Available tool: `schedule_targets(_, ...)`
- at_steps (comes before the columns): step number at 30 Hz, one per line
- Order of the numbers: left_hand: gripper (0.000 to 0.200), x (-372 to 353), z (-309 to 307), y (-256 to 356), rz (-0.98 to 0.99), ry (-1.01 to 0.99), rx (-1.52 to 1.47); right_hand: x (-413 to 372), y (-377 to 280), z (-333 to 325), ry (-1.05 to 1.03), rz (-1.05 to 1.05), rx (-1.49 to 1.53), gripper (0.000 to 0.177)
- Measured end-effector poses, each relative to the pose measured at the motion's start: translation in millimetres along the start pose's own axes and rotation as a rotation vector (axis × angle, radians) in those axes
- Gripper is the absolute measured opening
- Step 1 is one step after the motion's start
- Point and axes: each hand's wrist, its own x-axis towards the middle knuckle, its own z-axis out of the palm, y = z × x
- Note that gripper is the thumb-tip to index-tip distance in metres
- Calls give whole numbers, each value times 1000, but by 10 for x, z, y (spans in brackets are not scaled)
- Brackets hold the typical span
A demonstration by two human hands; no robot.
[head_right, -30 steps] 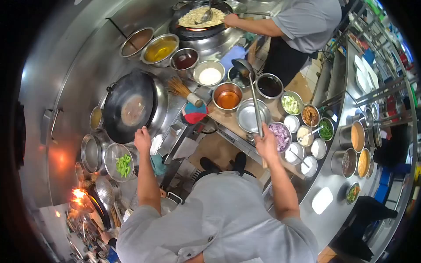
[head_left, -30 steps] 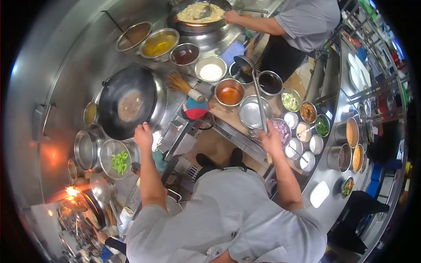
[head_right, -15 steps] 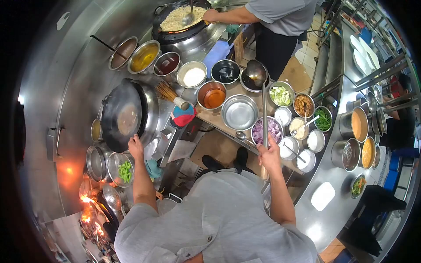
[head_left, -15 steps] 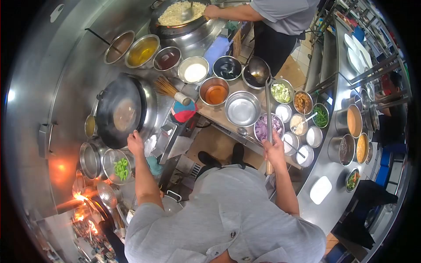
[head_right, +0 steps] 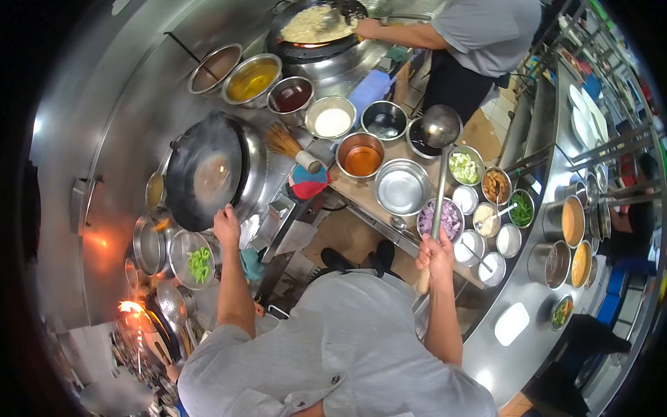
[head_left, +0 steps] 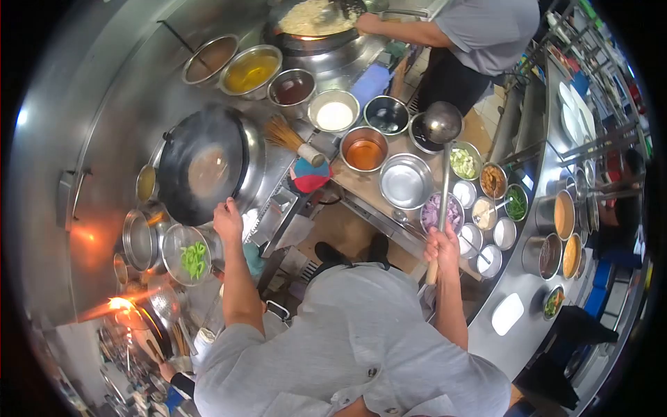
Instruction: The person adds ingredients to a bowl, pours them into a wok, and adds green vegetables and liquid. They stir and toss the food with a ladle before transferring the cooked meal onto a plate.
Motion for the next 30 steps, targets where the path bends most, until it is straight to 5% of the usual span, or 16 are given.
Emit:
schedule_targets(6,46,-4,-11,-49,48,23,39,108,169,97,57,-117,-298,53)
schedule_targets(13,39,-9,-37,-84,82,91,-6,4,296,367,224,-138,-70,58)
schedule_targets(15,37,-7,-48,-78,52,54,43,83,289,269,58,-6,156,39)
schedule_targets(18,35,-43,-79,-61,63,90,58,-185,307,795,-322,-9,150,54)
schedule_targets(21,34,-45,-142,-24,26,54,-14,-350,421,1422,-454,145,40,55)
schedule_targets(26,33,-35,-182,-39,-15,-7,-84,-164,893,2679,-655,353,-340,51)
schedule_targets(30,32,-42,-278,-38,-49,-37,-134,268,1548,3608,-718,262,-730,49)
